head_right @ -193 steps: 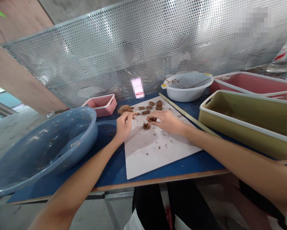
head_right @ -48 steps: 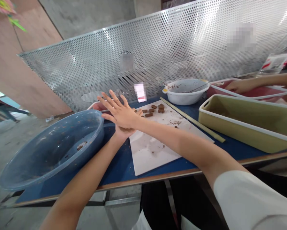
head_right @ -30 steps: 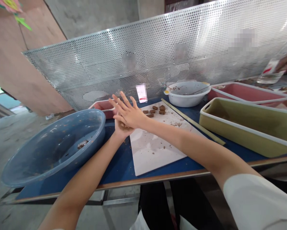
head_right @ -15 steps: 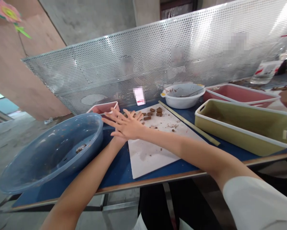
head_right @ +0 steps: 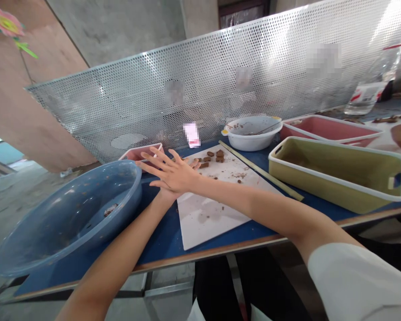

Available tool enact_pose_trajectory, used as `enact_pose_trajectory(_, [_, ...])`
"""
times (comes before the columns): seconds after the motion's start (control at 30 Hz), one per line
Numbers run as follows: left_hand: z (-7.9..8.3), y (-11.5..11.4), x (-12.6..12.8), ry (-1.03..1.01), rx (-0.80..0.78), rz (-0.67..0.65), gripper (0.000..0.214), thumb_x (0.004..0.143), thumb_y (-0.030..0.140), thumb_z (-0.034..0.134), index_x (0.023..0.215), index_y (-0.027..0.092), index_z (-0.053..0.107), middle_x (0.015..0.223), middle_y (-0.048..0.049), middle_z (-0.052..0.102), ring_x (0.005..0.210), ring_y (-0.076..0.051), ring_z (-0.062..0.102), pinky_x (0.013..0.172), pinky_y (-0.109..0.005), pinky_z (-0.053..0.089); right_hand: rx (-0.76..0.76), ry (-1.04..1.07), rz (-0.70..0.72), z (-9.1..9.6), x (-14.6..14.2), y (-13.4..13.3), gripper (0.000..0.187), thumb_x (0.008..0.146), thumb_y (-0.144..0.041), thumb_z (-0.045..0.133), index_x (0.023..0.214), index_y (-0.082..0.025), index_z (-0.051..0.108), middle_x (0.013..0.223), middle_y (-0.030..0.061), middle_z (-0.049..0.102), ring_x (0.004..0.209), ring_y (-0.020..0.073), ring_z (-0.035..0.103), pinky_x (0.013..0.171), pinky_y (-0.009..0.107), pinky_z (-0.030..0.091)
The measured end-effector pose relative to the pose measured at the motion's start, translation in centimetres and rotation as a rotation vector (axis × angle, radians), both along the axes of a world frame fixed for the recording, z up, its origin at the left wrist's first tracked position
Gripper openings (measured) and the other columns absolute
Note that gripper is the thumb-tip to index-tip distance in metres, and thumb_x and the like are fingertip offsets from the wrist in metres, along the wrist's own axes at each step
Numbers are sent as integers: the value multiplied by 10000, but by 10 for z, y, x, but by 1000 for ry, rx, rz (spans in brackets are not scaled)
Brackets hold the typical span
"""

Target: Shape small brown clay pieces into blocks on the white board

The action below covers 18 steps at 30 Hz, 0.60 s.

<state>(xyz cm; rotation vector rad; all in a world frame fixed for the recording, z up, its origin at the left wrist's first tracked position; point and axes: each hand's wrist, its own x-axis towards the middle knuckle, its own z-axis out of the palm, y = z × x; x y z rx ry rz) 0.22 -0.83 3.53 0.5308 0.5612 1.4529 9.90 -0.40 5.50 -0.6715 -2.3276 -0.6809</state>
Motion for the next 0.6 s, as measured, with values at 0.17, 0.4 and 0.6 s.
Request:
enact_pose_trajectory(0.17, [5, -7, 4, -115, 35, -134, 551, 1105, 518, 514, 1644, 421, 571, 1694, -2, 618, 1637, -379, 520, 1290, -650, 504, -91, 173, -136, 16, -21, 11, 715, 1214, -568, 301, 1848, -243, 240, 1898, 133, 278, 1767, 368, 179, 1354, 633, 243])
enact_pose_trajectory(0.4, [5, -2, -5, -131, 26, -150, 638, 1015, 433, 600, 1646, 343, 581, 1640, -61, 671, 1624, -398, 531, 1295, -645, 494, -189, 288, -196, 15, -30, 24, 627, 1226, -423, 331, 1790, -151, 362, 1759, 196, 499, 1664, 380, 308, 1315, 603, 276])
enact_pose_trajectory(0.6, [-4, -9, -1, -84, 11, -241, 718, 964, 486, 563, 1625, 204, 590, 1580, -168, 698, 1632, -427, 511, 1280, -634, 489, -172, 301, -188, 27, -40, 27, 574, 1223, -343, 286, 1726, -105, 431, 1419, 220, 708, 1354, 366, 501, 1251, 612, 322])
